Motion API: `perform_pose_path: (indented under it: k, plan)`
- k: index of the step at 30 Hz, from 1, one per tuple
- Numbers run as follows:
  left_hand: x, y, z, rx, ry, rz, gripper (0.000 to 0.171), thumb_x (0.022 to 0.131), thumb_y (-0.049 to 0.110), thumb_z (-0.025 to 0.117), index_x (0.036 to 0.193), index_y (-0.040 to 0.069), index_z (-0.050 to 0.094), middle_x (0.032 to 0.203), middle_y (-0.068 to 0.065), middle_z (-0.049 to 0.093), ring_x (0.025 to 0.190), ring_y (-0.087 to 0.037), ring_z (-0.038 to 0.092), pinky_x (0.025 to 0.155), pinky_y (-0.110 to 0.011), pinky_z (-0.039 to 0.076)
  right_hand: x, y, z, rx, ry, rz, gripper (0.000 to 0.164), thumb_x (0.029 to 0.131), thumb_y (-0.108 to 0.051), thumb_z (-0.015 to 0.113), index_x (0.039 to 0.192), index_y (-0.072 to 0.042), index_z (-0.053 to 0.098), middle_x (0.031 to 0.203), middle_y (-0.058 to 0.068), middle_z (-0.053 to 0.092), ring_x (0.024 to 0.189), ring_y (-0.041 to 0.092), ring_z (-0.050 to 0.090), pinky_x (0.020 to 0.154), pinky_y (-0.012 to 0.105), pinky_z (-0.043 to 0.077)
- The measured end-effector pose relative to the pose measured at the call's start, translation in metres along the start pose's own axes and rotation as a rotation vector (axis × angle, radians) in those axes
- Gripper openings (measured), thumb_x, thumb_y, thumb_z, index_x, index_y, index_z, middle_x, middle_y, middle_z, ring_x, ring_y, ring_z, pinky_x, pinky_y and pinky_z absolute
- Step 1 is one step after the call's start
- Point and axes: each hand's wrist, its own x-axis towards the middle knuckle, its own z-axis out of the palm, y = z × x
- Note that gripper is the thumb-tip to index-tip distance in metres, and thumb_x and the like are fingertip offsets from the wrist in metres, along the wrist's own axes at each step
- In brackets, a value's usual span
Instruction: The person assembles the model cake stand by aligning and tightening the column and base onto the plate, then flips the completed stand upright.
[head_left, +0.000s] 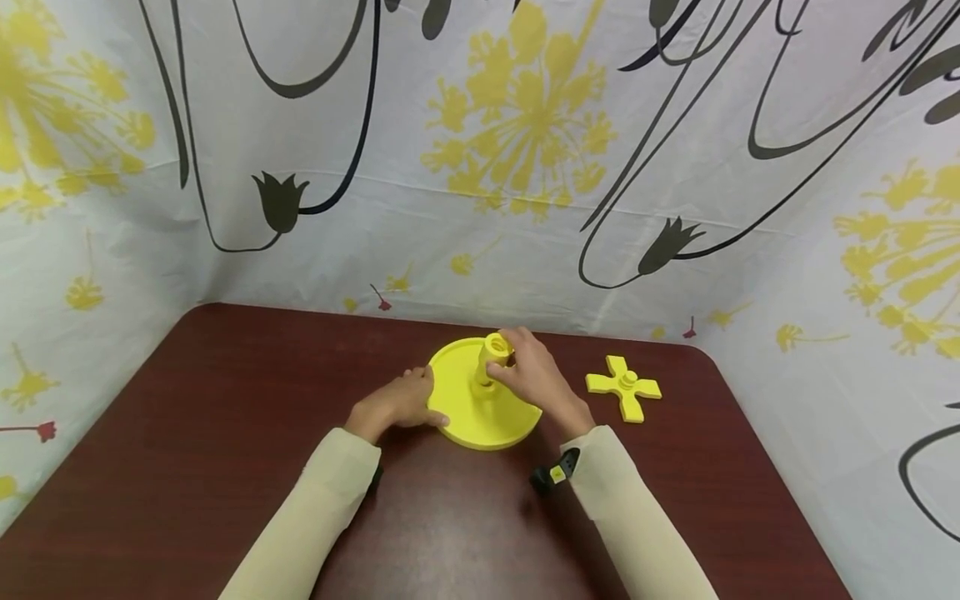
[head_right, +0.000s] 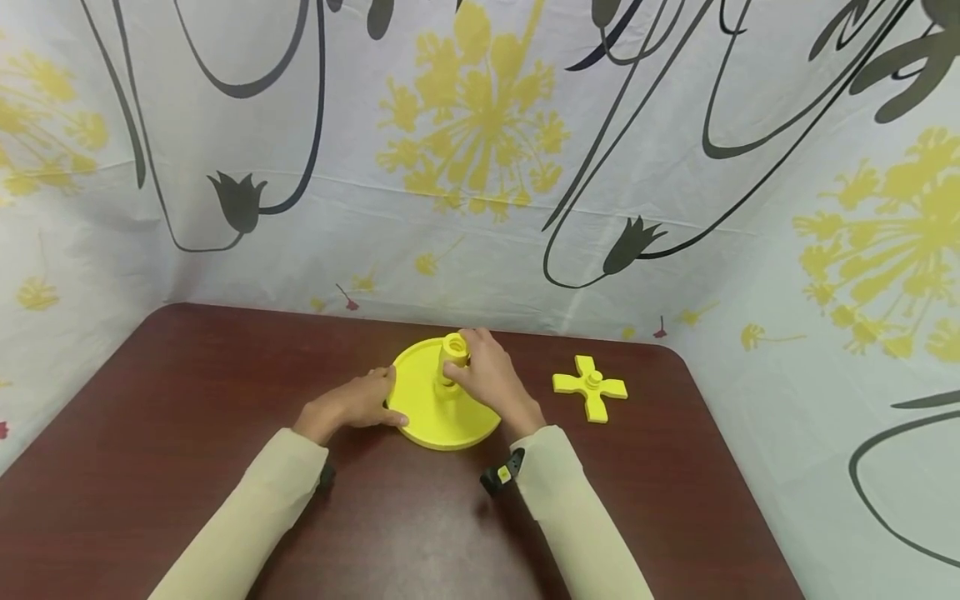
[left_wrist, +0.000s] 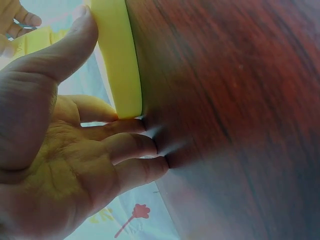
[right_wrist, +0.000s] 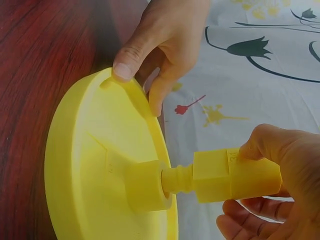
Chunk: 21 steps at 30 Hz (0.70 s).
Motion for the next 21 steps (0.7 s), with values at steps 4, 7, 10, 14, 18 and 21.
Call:
perform_pose_path:
  k: [4,7,10,14,18,21]
  plan:
    - [0.002,-0.001,0.001,0.007,-0.002,0.001,0.096,0.093,0.041,0.069,0.154,-0.010,0.015,0.158,-0.028,0.024,0.148,-0.042,0.023,0.119,-0.050,0.025,0.000,0.000,-0.001,-0.033,0.000,-0.037,0.043,0.090,-0.021,0.068,0.128,-0.003,0.059,0.112,0.014,0.057,0.084,0.023,0.052,0.071,0.035,0.046]
    - [0.003,-0.001,0.002,0.010,-0.002,0.004,0.096,0.093,0.041,0.069,0.154,-0.011,0.015,0.158,-0.028,0.024,0.148,-0.042,0.023,0.119,-0.051,0.025,0.001,0.000,-0.002,-0.070,0.001,-0.075,0.041,0.088,-0.020,0.069,0.124,-0.002,0.060,0.109,0.014,0.057,0.082,0.023,0.052,0.071,0.035,0.046]
    - [0.003,-0.002,0.001,0.010,-0.001,0.003,0.096,0.093,0.041,0.069,0.154,-0.010,0.015,0.158,-0.028,0.024,0.148,-0.042,0.023,0.119,-0.051,0.025,0.003,0.000,-0.005,-0.106,-0.005,-0.105,0.041,0.087,-0.020,0.070,0.122,-0.001,0.061,0.107,0.015,0.058,0.082,0.023,0.053,0.071,0.035,0.048]
    - [0.003,-0.002,0.000,0.015,-0.009,-0.003,0.096,0.093,0.042,0.068,0.154,-0.010,0.015,0.158,-0.028,0.025,0.148,-0.042,0.024,0.118,-0.051,0.026,0.003,0.000,-0.010,-0.130,-0.050,-0.124,0.049,0.088,-0.019,0.073,0.130,0.001,0.060,0.111,0.015,0.059,0.086,0.024,0.056,0.076,0.036,0.051]
    - [0.003,-0.001,-0.001,0.018,-0.018,-0.006,0.096,0.093,0.042,0.068,0.154,-0.010,0.015,0.158,-0.028,0.024,0.148,-0.042,0.023,0.118,-0.051,0.026,0.001,-0.002,-0.015,-0.153,-0.100,-0.132,0.058,0.088,-0.020,0.075,0.138,0.001,0.055,0.116,0.015,0.059,0.093,0.025,0.058,0.082,0.038,0.053]
    - [0.002,0.000,-0.001,0.010,-0.025,-0.013,0.097,0.093,0.043,0.068,0.155,-0.009,0.014,0.159,-0.027,0.022,0.149,-0.041,0.022,0.119,-0.050,0.025,0.001,-0.004,-0.017,-0.177,-0.128,-0.131,0.058,0.088,-0.020,0.076,0.139,-0.001,0.055,0.117,0.013,0.059,0.095,0.025,0.059,0.084,0.039,0.053]
